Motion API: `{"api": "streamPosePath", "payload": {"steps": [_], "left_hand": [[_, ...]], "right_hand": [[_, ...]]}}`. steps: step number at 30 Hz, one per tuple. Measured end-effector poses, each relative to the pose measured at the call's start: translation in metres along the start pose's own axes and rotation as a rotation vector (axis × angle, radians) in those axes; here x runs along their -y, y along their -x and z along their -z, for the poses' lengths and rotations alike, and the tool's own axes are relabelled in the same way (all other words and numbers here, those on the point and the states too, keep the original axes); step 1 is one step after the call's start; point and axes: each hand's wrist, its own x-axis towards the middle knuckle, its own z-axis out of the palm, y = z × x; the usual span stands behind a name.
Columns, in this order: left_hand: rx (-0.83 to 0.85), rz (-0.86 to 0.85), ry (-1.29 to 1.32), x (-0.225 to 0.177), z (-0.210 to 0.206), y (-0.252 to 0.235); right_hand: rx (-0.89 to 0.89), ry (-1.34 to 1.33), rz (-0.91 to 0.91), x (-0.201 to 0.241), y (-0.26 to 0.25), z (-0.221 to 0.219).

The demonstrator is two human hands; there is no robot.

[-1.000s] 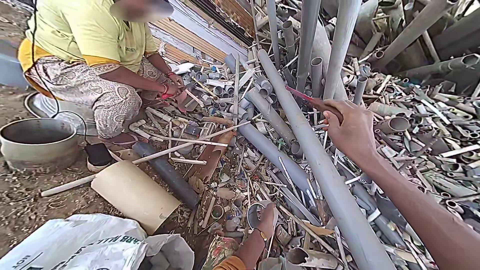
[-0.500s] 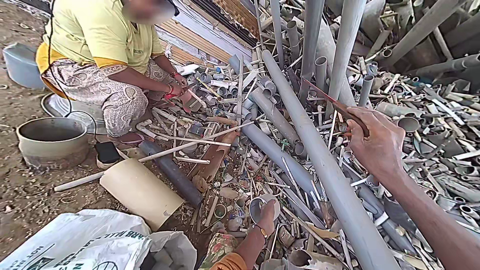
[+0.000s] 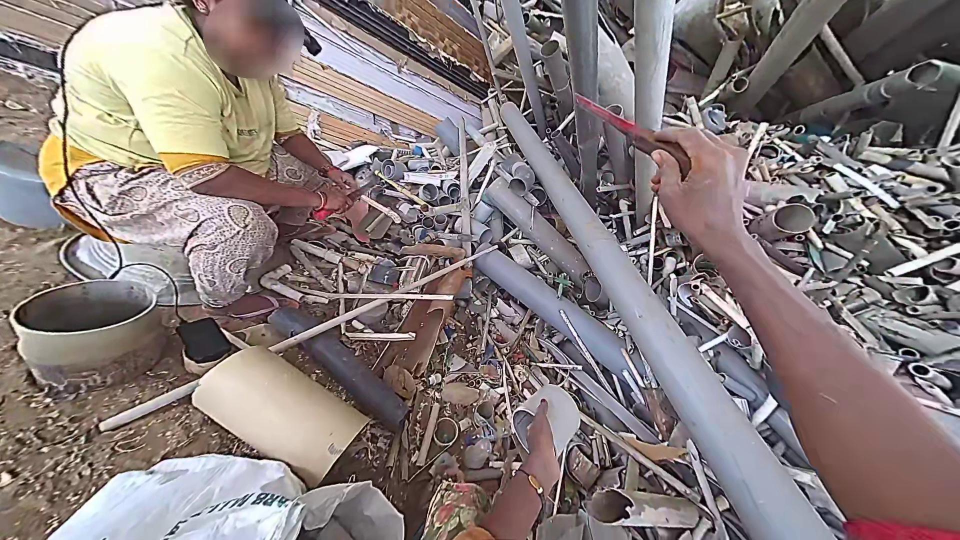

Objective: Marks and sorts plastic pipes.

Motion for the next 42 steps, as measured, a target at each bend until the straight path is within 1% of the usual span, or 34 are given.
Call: {"api": "streamPosePath", "payload": {"steps": [2,4,8,12,15,17,21,25,29,31,32,35,37,38,40,42], "left_hand": [[-0.014,0.0,0.014,-0.003,-0.003,-0.001],[-0.018,-0.008,0.032,-0.005,-0.003,-0.006],[-0.037,-0.034,0.044,-0.018,0.001,-0.009],[-0.006,-0.057,0.037,-0.026,0.004,-0.017],[-0.009,-0.047,0.052,-0.034,0.005,-0.021],[-0.022,-0.038,0.061,-0.038,0.006,-0.022],[-0.024,-0.002,0.069,-0.045,0.005,-0.023],[-0.038,-0.008,0.039,-0.053,0.011,-0.027],[-0.069,-0.045,0.011,-0.061,0.017,-0.029],[-0.076,-0.033,0.04,-0.062,0.018,-0.029],[-0.069,-0.023,0.063,-0.064,0.018,-0.029],[-0.034,0.009,0.12,-0.066,0.019,-0.026],[-0.04,0.027,0.142,-0.065,0.017,-0.026],[-0.045,0.037,0.15,-0.064,0.017,-0.025],[-0.024,0.043,0.164,-0.06,0.019,-0.024],[-0.018,0.04,0.175,-0.057,0.018,-0.024]], "right_hand": [[0.013,-0.031,-0.013,-0.006,-0.008,-0.005],[0.037,-0.037,-0.047,-0.012,-0.004,-0.011],[0.095,-0.019,-0.122,-0.035,0.026,-0.021],[0.083,0.008,-0.2,-0.057,0.042,-0.028],[0.072,0.038,-0.29,-0.067,0.034,-0.034],[0.099,0.035,-0.359,-0.07,0.024,-0.042],[0.147,0.027,-0.481,-0.08,0.012,-0.067],[0.155,-0.005,-0.529,-0.082,0.015,-0.096],[0.152,0.004,-0.539,-0.077,0.016,-0.106],[0.193,0.029,-0.507,-0.072,0.016,-0.1],[0.216,0.053,-0.453,-0.069,0.014,-0.095],[0.252,0.109,-0.142,-0.052,0.009,-0.066],[0.222,0.147,0.012,-0.036,-0.002,-0.034],[0.195,0.162,0.044,-0.027,-0.01,-0.016],[0.176,0.18,0.015,-0.014,-0.03,0.019],[0.172,0.186,-0.016,-0.021,-0.051,0.044]]}}
